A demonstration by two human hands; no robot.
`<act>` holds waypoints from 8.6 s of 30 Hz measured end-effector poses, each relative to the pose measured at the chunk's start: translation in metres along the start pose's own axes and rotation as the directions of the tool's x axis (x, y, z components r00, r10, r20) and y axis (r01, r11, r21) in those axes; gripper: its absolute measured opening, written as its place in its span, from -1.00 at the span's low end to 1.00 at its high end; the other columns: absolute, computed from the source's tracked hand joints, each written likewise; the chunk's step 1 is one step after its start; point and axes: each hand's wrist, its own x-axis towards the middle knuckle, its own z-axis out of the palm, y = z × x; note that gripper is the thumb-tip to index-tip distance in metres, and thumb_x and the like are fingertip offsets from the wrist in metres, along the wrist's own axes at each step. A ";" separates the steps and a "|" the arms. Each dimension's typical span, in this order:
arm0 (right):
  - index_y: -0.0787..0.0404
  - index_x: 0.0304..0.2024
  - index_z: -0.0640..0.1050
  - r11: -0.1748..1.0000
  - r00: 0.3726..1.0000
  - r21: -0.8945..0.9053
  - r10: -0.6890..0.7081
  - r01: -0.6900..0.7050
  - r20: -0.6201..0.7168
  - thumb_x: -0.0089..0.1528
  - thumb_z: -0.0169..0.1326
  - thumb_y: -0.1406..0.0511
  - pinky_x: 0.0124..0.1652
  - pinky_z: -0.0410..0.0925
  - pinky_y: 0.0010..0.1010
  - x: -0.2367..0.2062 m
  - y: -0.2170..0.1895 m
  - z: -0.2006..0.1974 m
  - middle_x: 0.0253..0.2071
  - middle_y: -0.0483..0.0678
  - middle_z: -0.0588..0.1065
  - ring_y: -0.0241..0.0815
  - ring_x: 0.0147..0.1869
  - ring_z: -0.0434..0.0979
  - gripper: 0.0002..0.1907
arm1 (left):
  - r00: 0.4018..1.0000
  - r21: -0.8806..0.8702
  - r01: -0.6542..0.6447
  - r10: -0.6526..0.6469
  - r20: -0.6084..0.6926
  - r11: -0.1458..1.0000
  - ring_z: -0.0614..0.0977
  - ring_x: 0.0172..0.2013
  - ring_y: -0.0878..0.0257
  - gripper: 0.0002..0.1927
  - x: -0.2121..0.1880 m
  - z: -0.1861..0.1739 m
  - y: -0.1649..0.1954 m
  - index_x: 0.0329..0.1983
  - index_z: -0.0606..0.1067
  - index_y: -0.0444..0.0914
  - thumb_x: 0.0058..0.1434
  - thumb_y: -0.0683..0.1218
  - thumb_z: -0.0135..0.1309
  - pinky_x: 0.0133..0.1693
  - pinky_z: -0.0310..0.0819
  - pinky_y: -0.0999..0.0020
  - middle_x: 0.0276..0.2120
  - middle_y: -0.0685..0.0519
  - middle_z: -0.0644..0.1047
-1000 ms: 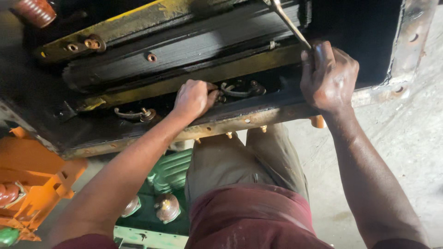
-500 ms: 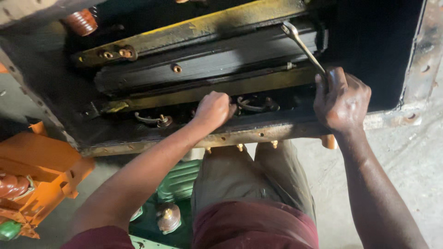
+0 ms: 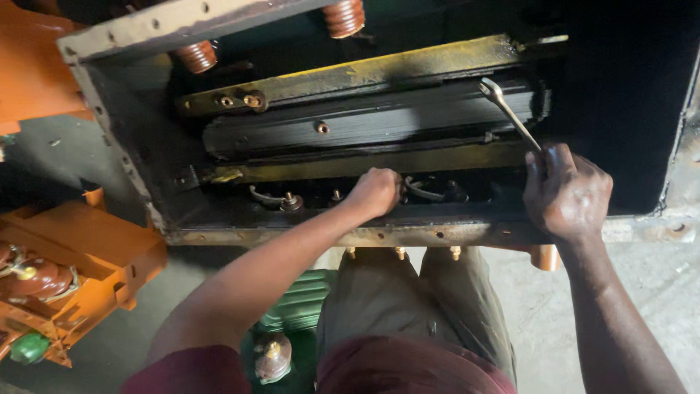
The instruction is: The person works on an open metal tank of an electrical component, using a wrench to tighten bolts on the internal assembly. They hold parts steady by hand while turning fasteners, repositioning the wrench on different bolts around the tank interior.
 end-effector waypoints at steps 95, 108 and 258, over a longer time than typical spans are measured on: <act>0.24 -0.18 0.51 1.000 0.998 -0.022 0.001 0.000 0.065 0.48 0.12 0.28 -0.43 0.36 -0.30 0.008 -0.004 -0.005 -0.51 -0.07 0.47 -0.17 -0.49 0.50 -0.82 | 0.990 -0.143 0.130 -0.120 0.076 0.981 0.70 -0.20 -0.15 -0.68 -0.005 -0.017 -0.005 -0.03 0.64 -0.25 0.23 -0.01 0.15 -0.11 0.58 0.08 -0.25 -0.27 0.62; 0.24 -0.21 0.52 1.000 0.995 -0.009 0.015 -0.014 0.096 0.49 0.11 0.28 -0.45 0.36 -0.30 0.009 -0.003 -0.006 -0.51 -0.08 0.47 -0.21 -0.52 0.48 -0.81 | 0.997 -0.120 0.073 -0.070 0.035 0.990 0.71 -0.24 -0.14 -0.66 -0.004 -0.014 -0.010 -0.05 0.64 -0.32 0.18 -0.03 0.20 -0.11 0.58 0.09 -0.32 -0.29 0.61; 0.24 -0.24 0.49 1.000 0.996 -0.006 0.002 -0.001 0.093 0.46 0.21 0.28 -0.38 0.38 -0.24 0.008 -0.005 -0.009 -0.48 -0.02 0.47 -0.08 -0.45 0.52 -0.77 | 0.996 -0.084 -0.089 0.087 -0.023 0.992 0.57 -0.35 -0.35 -0.78 -0.021 -0.036 0.018 -0.44 0.54 -0.42 0.25 -0.15 0.13 -0.32 0.46 -0.11 -0.47 -0.38 0.51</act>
